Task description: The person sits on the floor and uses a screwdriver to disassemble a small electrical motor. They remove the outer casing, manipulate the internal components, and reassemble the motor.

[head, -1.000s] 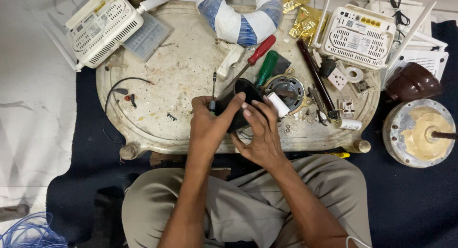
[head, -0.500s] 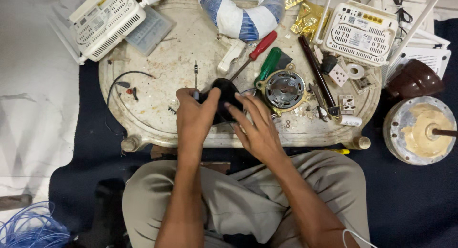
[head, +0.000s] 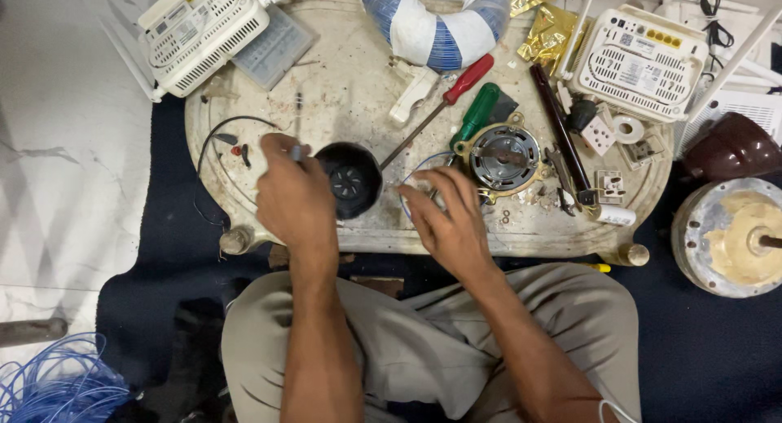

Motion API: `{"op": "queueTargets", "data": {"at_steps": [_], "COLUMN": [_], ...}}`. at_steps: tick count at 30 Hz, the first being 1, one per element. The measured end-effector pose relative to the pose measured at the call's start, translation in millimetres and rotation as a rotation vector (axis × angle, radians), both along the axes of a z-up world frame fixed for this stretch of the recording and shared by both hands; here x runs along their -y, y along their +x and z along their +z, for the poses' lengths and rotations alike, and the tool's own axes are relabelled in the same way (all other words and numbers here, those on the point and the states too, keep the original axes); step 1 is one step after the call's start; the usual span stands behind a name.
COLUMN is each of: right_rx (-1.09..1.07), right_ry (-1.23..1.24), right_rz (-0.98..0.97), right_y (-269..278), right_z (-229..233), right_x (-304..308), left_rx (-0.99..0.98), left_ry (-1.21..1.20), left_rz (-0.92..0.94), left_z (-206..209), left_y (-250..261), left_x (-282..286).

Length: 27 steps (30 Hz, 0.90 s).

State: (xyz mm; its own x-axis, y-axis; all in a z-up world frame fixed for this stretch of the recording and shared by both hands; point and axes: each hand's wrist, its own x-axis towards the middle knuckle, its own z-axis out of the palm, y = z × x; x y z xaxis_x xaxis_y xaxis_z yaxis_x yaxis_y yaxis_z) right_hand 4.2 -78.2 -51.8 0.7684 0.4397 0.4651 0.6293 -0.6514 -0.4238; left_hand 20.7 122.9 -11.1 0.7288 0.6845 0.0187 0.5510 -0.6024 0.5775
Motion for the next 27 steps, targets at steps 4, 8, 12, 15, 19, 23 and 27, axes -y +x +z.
{"op": "queueTargets", "data": {"at_steps": [4, 8, 12, 15, 19, 23, 27], "right_rx": [-0.050, -0.067, -0.072, -0.125, -0.272, -0.532, -0.682], "right_ry": [-0.115, -0.261, -0.408, -0.386, -0.305, 0.008, 0.495], "right_rz": [-0.113, -0.165, -0.233, -0.266, -0.293, -0.354, -0.260], "right_y": [-6.6, -14.6, -14.7, -9.4, -7.1, -3.1, -2.9], "right_z": [7.5, 5.2, -6.8, -11.5, -3.2, 6.8, -0.2], "right_x": [11.7, 26.0, 33.5, 35.2, 34.4, 35.6, 42.6], "left_rx": [-0.022, 0.223, 0.358, 0.038, -0.122, 0.084, 0.103], "left_ry": [0.025, -0.090, -0.511, -0.525, -0.433, -0.602, -1.109], "left_rz": [0.134, -0.096, -0.550, -0.689, -0.714, -0.741, -0.621], "left_z": [2.4, 5.7, -5.8, -31.7, -73.6, -90.0, -72.8], "left_y": [1.8, -4.2, -7.9, -9.2, -10.2, 5.0, 6.5], "left_x": [-6.0, 8.8, 36.2, 60.5, 89.9, 89.1, 76.5]}}
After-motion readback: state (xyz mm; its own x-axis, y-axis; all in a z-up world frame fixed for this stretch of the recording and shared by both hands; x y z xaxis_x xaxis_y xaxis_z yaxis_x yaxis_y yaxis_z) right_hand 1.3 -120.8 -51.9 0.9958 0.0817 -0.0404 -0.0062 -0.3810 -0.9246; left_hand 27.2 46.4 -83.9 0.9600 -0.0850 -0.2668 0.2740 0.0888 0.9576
